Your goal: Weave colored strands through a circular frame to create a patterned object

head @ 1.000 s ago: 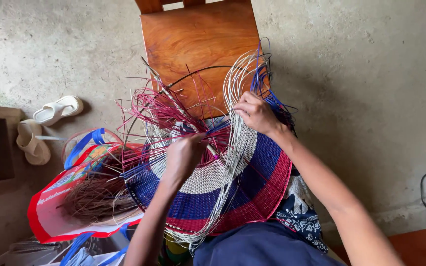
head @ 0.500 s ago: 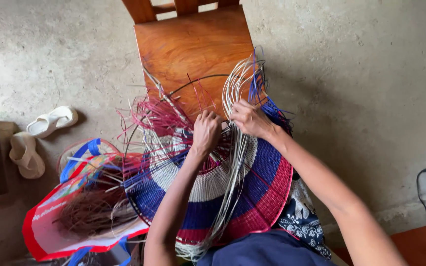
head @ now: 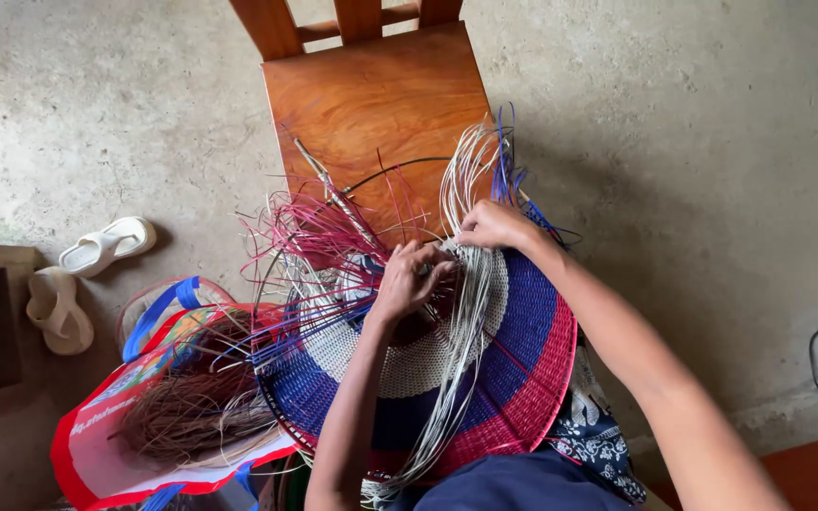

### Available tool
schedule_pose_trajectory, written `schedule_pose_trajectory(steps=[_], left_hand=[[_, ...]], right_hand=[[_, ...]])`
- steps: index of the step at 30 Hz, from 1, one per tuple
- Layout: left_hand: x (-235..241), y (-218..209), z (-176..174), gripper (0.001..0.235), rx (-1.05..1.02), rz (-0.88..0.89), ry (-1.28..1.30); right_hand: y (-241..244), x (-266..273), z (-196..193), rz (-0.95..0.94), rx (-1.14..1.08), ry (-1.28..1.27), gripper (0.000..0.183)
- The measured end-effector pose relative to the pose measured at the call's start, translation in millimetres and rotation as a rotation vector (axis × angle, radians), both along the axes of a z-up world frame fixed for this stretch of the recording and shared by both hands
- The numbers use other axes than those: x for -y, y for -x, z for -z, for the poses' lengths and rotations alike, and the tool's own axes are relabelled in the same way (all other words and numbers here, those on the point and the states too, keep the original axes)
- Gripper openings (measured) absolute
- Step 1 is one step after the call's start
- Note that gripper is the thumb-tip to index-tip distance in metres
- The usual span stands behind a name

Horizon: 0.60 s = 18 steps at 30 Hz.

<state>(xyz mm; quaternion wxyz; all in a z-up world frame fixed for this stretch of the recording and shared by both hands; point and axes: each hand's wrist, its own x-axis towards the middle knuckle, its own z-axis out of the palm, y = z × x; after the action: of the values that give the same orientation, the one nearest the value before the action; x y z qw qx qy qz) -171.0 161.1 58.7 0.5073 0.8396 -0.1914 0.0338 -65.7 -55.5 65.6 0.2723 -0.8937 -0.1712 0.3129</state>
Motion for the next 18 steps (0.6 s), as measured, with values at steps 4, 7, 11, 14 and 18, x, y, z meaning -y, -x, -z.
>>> schedule_pose_trajectory(steps=[4,7,11,14,18], left_hand=[[6,1,30,0.026,-0.034,-0.091,-0.149],[7,1,29,0.027,-0.021,-0.105,-0.168],[12,1,33,0.025,-0.05,-0.112,-0.167],[11,0,43,0.017,-0.103,-0.13,-0.183],[10,-11,29,0.02,-0.345,-0.224,-0.12]], right_hand=[[-19,0,51,-0.063,-0.198,0.116,0.024],[-22,6,83,0.018,-0.207,0.042,0.018],[-8,-13,60,-0.012,0.079,0.078,0.01],[-9,-10,75,0.01,0.219,-0.15,0.008],[-6,2,47,0.128,0.196,-0.36,0.006]])
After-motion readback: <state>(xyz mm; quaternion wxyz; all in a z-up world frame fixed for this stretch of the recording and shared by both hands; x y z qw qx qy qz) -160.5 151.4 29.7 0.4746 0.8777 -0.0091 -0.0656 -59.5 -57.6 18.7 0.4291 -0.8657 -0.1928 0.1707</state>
